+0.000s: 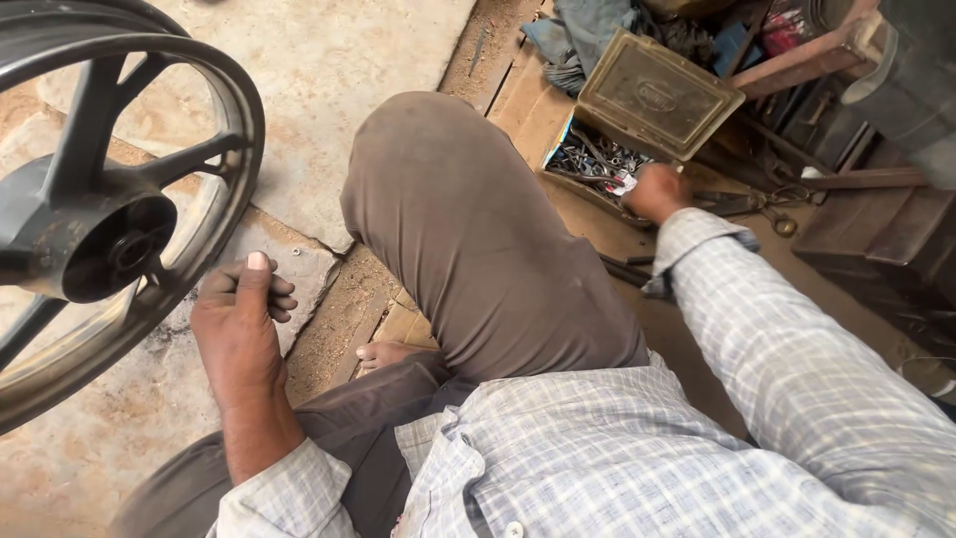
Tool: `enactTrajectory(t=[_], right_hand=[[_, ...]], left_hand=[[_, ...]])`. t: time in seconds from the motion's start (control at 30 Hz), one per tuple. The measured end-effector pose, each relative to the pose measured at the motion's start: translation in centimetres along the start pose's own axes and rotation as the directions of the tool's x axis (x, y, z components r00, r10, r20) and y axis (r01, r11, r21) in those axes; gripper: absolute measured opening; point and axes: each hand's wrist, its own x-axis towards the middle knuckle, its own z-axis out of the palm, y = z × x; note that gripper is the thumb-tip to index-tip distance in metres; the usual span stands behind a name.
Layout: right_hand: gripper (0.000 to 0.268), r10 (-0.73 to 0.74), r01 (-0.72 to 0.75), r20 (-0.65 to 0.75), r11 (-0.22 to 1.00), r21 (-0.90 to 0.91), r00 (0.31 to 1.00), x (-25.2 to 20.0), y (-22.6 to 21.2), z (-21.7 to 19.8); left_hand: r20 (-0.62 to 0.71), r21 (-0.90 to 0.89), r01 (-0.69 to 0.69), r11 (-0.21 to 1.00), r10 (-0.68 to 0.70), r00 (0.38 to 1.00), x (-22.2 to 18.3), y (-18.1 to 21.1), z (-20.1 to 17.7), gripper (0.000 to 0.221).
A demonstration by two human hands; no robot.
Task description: Selecting a component from a container and applying adhesive to a motorcycle wheel rim.
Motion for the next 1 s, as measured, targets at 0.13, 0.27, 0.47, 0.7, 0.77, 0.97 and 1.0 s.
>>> enactTrajectory(t=[0.13, 0.27, 0.47, 0.7, 0.77, 0.97, 1.0], right_hand=[[0.046, 0.057, -0.051, 0.064, 0.994, -0.093, 0.996, 1.2, 3.1, -4.5], [0.038, -0.21, 0.27, -0.342, 0.953, 0.138, 0.916, -2.6, -1.4, -17.1], [0.039, -0.517, 0.748, -0.552, 0.333, 0.574, 0.654, -15.4, -22.2, -33.9], [0.053, -0.933, 0.893, -0.128, 0.273, 0.357, 0.336, -24.5, -41.0, -33.9], [0.061, -0.898, 0.826, -0.018, 0.396, 0.402, 0.439, -23.4, -43.2, -31.7], [0.034, -0.825, 0.293, -0.018, 0.18, 0.939, 0.564, -17.6, -45.6, -24.1], [0.031, -0.868, 0.21, 0.015, 0.137, 0.968, 0.497, -18.2, -46.1, -23.9]], left_hand=[[-0.024, 0.225, 0.01, 0.974, -0.005, 1.0, 0.7, 0.8, 0.6, 0.029], [-0.139, 0.311, 0.099, 0.945, -0.058, 0.989, 1.1, 1.7, 2.5, 0.03], [0.078, -0.177, -0.111, 0.978, 0.126, 0.989, 0.3, 4.7, 3.2, 0.041], [0.21, -0.603, -0.065, 0.795, 0.236, 0.949, -0.2, 4.3, -0.3, 0.042], [0.125, -0.6, -0.123, 0.791, 0.244, 0.962, 0.4, 2.1, -1.6, 0.038], [-0.012, -0.648, -0.181, 0.74, 0.228, 0.974, -0.9, 2.7, -5.1, 0.022], [-0.056, -0.669, -0.178, 0.722, 0.19, 0.98, -1.1, 2.8, -5.6, 0.021]])
